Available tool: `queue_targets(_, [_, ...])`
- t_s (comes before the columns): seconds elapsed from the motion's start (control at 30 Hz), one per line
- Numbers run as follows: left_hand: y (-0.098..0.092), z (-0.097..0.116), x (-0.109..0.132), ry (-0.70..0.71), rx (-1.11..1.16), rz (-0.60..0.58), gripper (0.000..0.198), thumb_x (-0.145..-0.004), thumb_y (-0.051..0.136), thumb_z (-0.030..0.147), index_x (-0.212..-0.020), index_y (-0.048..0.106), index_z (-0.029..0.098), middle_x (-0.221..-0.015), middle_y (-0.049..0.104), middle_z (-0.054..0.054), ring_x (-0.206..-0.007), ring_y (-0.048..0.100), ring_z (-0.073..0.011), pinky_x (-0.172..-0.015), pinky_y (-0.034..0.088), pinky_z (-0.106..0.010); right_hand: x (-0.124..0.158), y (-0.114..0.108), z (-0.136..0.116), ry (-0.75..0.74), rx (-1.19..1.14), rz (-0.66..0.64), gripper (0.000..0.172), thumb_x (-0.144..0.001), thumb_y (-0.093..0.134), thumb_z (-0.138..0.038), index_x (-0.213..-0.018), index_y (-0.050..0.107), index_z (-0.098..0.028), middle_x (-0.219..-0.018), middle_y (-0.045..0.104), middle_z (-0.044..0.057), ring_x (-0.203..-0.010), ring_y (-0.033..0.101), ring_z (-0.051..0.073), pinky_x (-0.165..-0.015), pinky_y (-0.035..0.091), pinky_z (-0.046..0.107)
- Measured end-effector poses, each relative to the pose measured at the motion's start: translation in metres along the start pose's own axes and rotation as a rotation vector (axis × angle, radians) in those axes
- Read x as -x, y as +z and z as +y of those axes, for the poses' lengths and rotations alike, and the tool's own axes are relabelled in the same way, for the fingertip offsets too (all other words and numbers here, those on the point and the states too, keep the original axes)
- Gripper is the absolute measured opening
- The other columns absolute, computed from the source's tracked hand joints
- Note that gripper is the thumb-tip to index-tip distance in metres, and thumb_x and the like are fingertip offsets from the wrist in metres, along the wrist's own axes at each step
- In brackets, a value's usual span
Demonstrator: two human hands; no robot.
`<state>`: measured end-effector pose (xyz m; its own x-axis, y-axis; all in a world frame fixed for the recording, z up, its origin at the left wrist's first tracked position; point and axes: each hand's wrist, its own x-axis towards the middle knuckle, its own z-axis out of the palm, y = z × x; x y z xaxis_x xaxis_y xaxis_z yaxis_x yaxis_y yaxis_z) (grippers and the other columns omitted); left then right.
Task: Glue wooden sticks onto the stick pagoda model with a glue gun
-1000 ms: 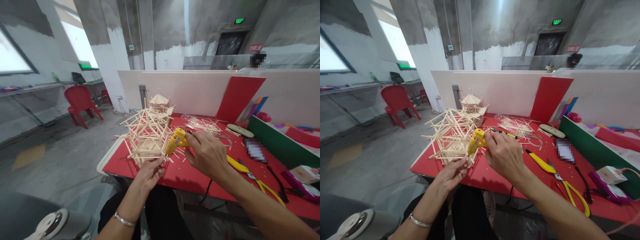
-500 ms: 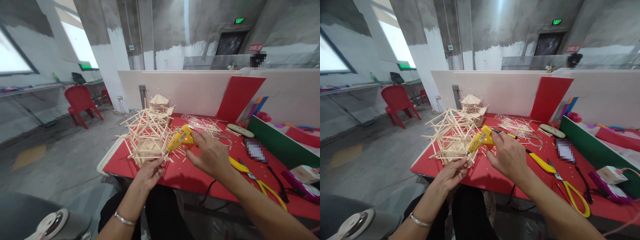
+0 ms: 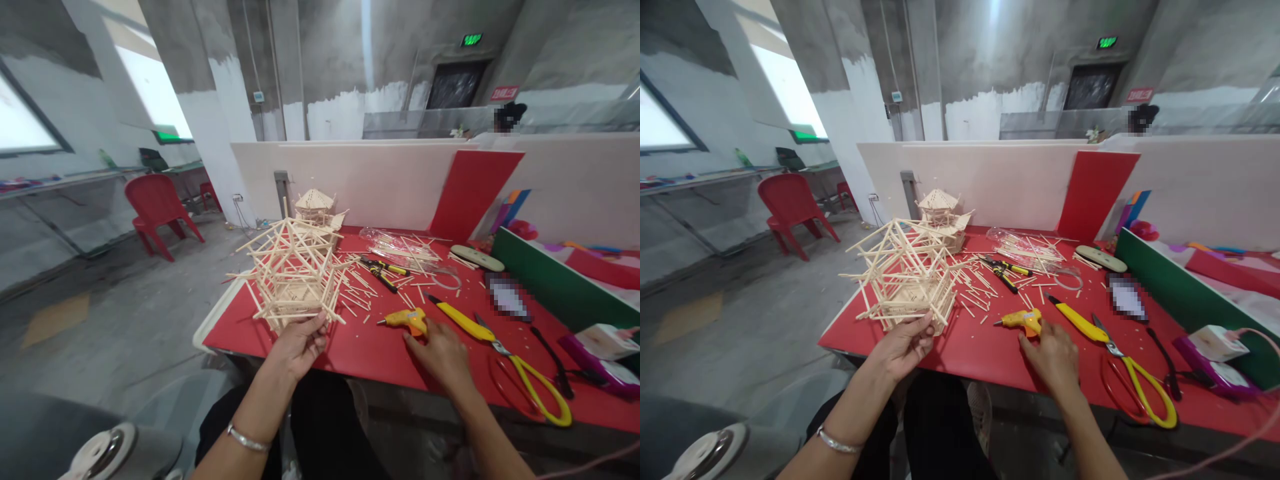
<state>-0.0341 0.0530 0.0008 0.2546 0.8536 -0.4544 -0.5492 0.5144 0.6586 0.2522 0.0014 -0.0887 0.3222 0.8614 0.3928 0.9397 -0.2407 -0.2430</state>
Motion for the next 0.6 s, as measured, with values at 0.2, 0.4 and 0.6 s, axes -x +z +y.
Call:
queue_targets(0.2, [-0.001,0.000,0.000,0.009,-0.009,-0.012,0.018,-0.061,0.079,0.010,-0.069,0.063,0.011,-0.058,0.057,0.001,-0.052,0.051,-0.0057,-0.039,0.036,-0.011,0.016,-0.030,-0.076,-0.227,-0.422,0.128,0.025,-0.083,0.057,-0.034,-0.103,0.061,-0.020,-0.095,0.065,0.008,-0.090,0.060,0.023,-0.079,0.046,0.039])
queue_targets(0.4, [-0.003,-0.001,-0.003,0.009,0.000,-0.029,0.020,-0.059,0.081,0.010,-0.071,0.065,0.011,-0.059,0.059,0.001,-0.050,0.052,-0.0058,-0.040,0.037,-0.012,0.017,-0.052,-0.153,-0.307,-0.773,0.111,0.023,-0.082,0.060,-0.028,-0.103,0.060,-0.019,-0.088,0.064,0.004,-0.079,0.059,0.016,-0.073,0.049,0.029])
queue_targets(0.6, [-0.003,-0.004,-0.005,0.001,-0.006,-0.007,0.021,-0.058,0.083,0.014,-0.071,0.066,0.010,-0.059,0.061,0.000,-0.050,0.053,-0.0060,-0.041,0.037,-0.013,0.013,-0.043,-0.167,-0.309,-0.705,0.193,0.017,-0.082,0.059,-0.029,-0.095,0.063,-0.019,-0.084,0.065,0.005,-0.079,0.060,0.017,-0.073,0.048,0.029])
